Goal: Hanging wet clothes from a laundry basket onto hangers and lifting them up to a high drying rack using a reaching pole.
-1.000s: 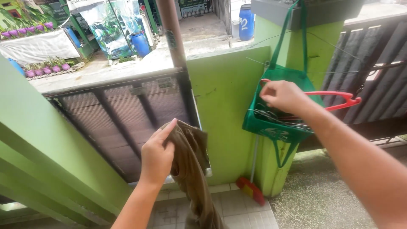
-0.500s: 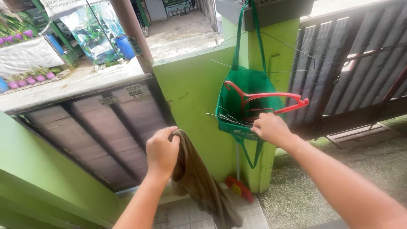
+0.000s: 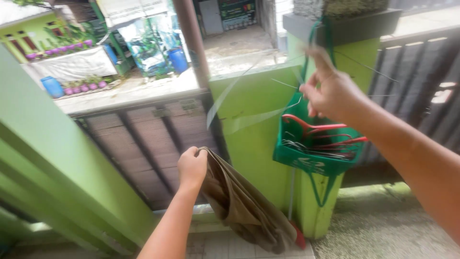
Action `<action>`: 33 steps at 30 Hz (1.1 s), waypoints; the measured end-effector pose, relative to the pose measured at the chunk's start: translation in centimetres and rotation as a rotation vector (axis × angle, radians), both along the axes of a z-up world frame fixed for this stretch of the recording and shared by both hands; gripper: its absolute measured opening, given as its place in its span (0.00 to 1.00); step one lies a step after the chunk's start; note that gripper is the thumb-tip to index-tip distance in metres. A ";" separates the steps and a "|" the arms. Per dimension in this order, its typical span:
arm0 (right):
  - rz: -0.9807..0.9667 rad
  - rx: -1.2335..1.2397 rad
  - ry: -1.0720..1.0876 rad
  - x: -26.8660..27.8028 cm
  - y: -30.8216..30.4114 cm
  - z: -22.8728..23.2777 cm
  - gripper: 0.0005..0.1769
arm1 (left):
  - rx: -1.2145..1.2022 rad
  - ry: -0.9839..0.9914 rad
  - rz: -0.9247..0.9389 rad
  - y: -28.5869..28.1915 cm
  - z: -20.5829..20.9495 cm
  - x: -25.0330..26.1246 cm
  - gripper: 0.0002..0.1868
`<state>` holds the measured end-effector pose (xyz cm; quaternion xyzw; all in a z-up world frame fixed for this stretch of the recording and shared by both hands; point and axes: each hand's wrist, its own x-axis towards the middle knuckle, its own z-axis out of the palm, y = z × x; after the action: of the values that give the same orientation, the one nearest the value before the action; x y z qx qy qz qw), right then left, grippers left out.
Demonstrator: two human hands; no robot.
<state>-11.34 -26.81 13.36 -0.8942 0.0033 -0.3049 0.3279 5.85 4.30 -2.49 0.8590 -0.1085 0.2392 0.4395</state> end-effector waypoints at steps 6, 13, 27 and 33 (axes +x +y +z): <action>0.494 0.920 0.528 5.6 6.7 -5.7 0.19 | 0.033 0.213 0.053 5.4 1.3 -1.2 0.15; 0.917 1.066 0.728 8.0 15.9 -10.8 0.12 | 0.151 0.342 0.207 11.1 0.2 -2.0 0.15; 0.534 -0.265 0.767 10.1 28.7 -14.3 0.33 | 0.446 0.279 0.561 27.0 -3.3 -1.8 0.13; 0.577 -0.090 0.609 7.7 33.5 -12.5 0.17 | 0.463 0.212 0.667 31.9 -4.5 -1.8 0.15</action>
<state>-3.66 6.69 0.83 -0.9211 -0.1636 0.0775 0.3446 4.02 36.16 -6.98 0.9431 0.1706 0.2478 0.1418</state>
